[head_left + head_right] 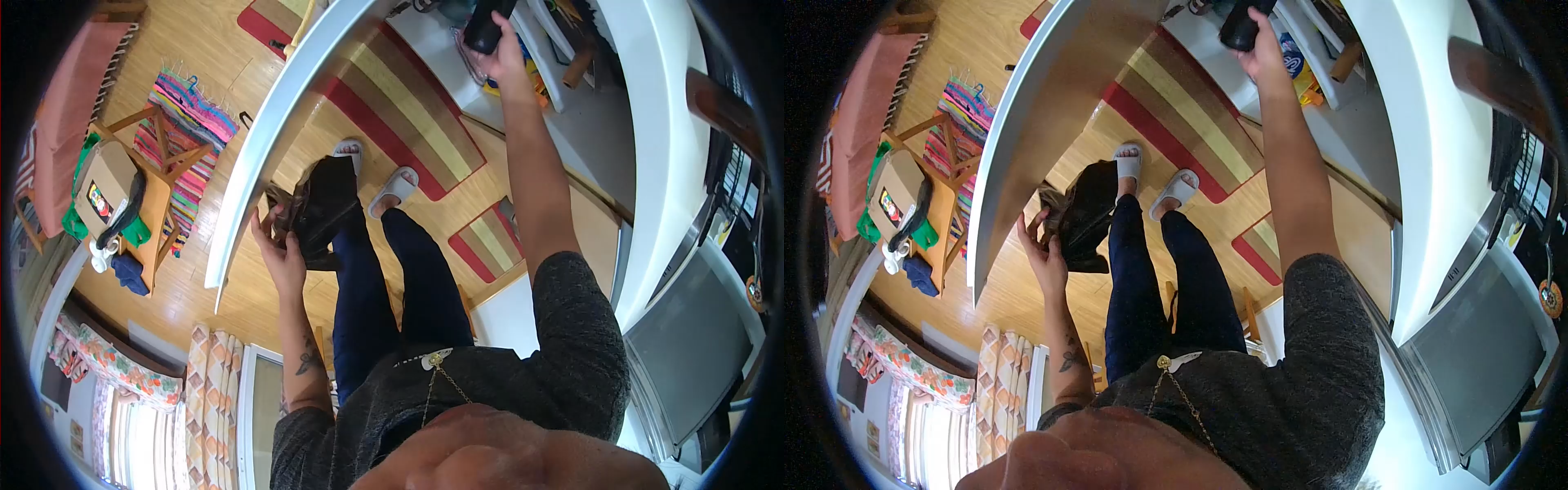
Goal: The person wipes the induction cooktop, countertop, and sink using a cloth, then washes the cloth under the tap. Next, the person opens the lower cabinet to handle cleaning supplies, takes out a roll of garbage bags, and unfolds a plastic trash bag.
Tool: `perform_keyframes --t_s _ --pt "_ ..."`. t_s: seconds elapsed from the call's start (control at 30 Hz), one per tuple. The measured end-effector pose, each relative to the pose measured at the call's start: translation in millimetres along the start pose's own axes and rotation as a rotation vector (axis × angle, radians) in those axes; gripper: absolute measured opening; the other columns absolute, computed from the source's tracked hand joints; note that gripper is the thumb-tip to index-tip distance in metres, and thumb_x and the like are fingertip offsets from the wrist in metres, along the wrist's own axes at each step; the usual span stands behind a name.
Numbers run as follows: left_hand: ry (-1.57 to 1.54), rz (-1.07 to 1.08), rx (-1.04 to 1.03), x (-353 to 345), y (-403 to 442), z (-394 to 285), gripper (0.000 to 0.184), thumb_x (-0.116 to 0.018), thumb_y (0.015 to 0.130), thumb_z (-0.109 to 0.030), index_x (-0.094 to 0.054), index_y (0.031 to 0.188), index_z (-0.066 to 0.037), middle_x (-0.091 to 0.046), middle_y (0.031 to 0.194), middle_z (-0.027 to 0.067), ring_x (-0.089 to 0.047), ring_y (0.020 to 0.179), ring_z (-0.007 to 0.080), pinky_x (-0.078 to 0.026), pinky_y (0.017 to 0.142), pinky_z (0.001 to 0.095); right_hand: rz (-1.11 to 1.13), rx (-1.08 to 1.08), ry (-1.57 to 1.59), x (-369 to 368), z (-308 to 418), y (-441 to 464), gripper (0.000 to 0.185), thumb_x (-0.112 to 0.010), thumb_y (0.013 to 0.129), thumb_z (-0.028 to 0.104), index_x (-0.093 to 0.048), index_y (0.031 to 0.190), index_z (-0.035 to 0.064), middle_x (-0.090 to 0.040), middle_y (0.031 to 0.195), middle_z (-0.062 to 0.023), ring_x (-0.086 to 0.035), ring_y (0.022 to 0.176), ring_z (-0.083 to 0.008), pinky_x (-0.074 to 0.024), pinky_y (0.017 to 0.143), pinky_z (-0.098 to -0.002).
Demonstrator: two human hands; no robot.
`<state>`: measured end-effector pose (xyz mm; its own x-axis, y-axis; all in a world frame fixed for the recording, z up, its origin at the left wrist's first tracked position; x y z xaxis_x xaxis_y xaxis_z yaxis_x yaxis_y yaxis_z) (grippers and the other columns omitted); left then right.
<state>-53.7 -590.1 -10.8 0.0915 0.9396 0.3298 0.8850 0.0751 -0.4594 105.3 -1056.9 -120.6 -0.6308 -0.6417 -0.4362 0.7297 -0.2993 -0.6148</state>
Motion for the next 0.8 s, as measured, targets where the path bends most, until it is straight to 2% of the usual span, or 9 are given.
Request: perform_keyframes --t_s 0.03,0.1,0.17,0.33,0.57,0.63,0.7,0.73,0.8 --pt "-0.073 -0.031 -0.023 -0.3 1.4 -5.1 0.072 -0.038 0.074 0.017 -0.017 0.138 -0.010 -0.045 0.123 0.0139 -0.049 0.102 0.0165 -0.042 0.076 0.0237 -0.103 0.071 -0.056 -4.6 14.8 13.1 0.053 -0.056 0.081 0.021 -0.037 0.123 -0.0047 -0.055 0.104 -0.0184 -0.056 0.096 -0.0273 -0.0469 0.082 -0.0386" --pt "-0.099 -0.052 -0.019 0.8 1.0 -11.6 0.067 -0.037 0.074 0.017 -0.023 0.135 -0.008 -0.044 0.124 0.0137 -0.049 0.104 0.0164 -0.042 0.078 0.0231 -0.130 0.125 0.073 -19.0 33.5 49.2 0.032 -0.060 0.077 0.019 -0.054 0.103 0.0001 -0.062 0.086 -0.0093 -0.060 0.074 -0.0254 -0.0499 0.069 -0.0359" --pt "-0.107 -0.078 -0.013 5.0 4.1 -13.4 0.060 -0.039 0.074 0.016 -0.029 0.130 -0.003 -0.044 0.124 0.0138 -0.048 0.101 0.0146 -0.041 0.074 0.0220 -0.029 0.329 0.022 0.7 56.2 112.7 0.040 -0.061 0.079 0.025 -0.052 0.111 0.0019 -0.061 0.097 -0.0113 -0.059 0.086 -0.0263 -0.0476 0.078 -0.0345" --pt "-0.026 -0.195 0.049 15.7 6.4 -14.8 0.024 -0.054 0.082 0.002 -0.044 0.104 0.003 -0.051 0.074 0.0061 -0.045 0.060 0.0088 -0.035 0.052 0.0214 -0.286 0.735 -0.494 -36.5 96.5 102.1 0.051 -0.061 0.080 0.027 -0.043 0.121 0.0028 -0.048 0.116 -0.0119 -0.048 0.104 -0.0227 -0.0376 0.089 -0.0317" --pt "0.076 -0.206 0.122 14.2 5.9 -21.0 0.022 -0.053 0.080 0.003 -0.046 0.101 0.003 -0.054 0.076 0.0074 -0.044 0.061 0.0099 -0.037 0.055 0.0229 -0.404 0.912 -0.739 -35.3 72.8 69.5 0.066 -0.061 0.081 0.031 -0.032 0.134 0.0038 -0.033 0.138 -0.0127 -0.034 0.125 -0.0185 -0.0255 0.103 -0.0282" --pt "0.080 -0.094 0.111 5.3 2.6 -24.6 0.052 -0.041 0.075 0.015 -0.034 0.124 -0.003 -0.048 0.120 0.0140 -0.051 0.104 0.0196 -0.041 0.071 0.0254 -0.379 0.872 -0.620 0.3 40.6 60.8 0.050 -0.061 0.074 0.011 -0.043 0.119 -0.0015 -0.054 0.110 -0.0175 -0.050 0.103 -0.0317 -0.0380 0.093 -0.0404" --pt "0.254 -0.056 0.125 3.3 -14.8 -7.4 0.042 -0.045 0.078 0.008 -0.040 0.119 0.000 -0.051 0.115 0.0145 -0.052 0.098 0.0229 -0.042 0.076 0.0293 -0.305 0.636 -0.767 39.7 -1.3 39.4 0.053 -0.061 0.070 0.004 -0.044 0.120 -0.0022 -0.050 0.115 -0.0198 -0.044 0.110 -0.0339 -0.0330 0.096 -0.0382" --pt "0.433 -0.011 0.143 1.8 -26.3 7.7 0.035 -0.049 0.080 0.001 -0.047 0.115 0.003 -0.054 0.110 0.0151 -0.054 0.092 0.0263 -0.042 0.081 0.0331 -0.244 0.815 -1.158 51.4 -18.8 14.7 0.052 -0.062 0.070 0.006 -0.045 0.119 -0.0015 -0.050 0.114 -0.0212 -0.045 0.110 -0.0348 -0.0345 0.094 -0.0381" --pt "0.449 0.131 0.233 -18.9 -50.1 23.9 0.042 -0.049 0.083 -0.010 -0.042 0.123 0.002 -0.046 0.123 0.0203 -0.045 0.115 0.0294 -0.034 0.096 0.0322 -0.096 0.695 -1.578 79.8 -77.4 -62.8 0.045 -0.060 0.075 0.014 -0.049 0.117 0.0036 -0.051 0.116 -0.0170 -0.046 0.110 -0.0283 -0.0375 0.091 -0.0355"
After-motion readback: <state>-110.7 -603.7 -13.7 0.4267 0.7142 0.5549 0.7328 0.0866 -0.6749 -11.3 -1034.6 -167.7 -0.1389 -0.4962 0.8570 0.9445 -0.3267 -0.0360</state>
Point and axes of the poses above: each hand's wrist, its own y-axis towards the middle knuckle, its own x-axis out of the back of the hand, z = x × y, the point moved 7 cm from there along y, towards the middle knuckle
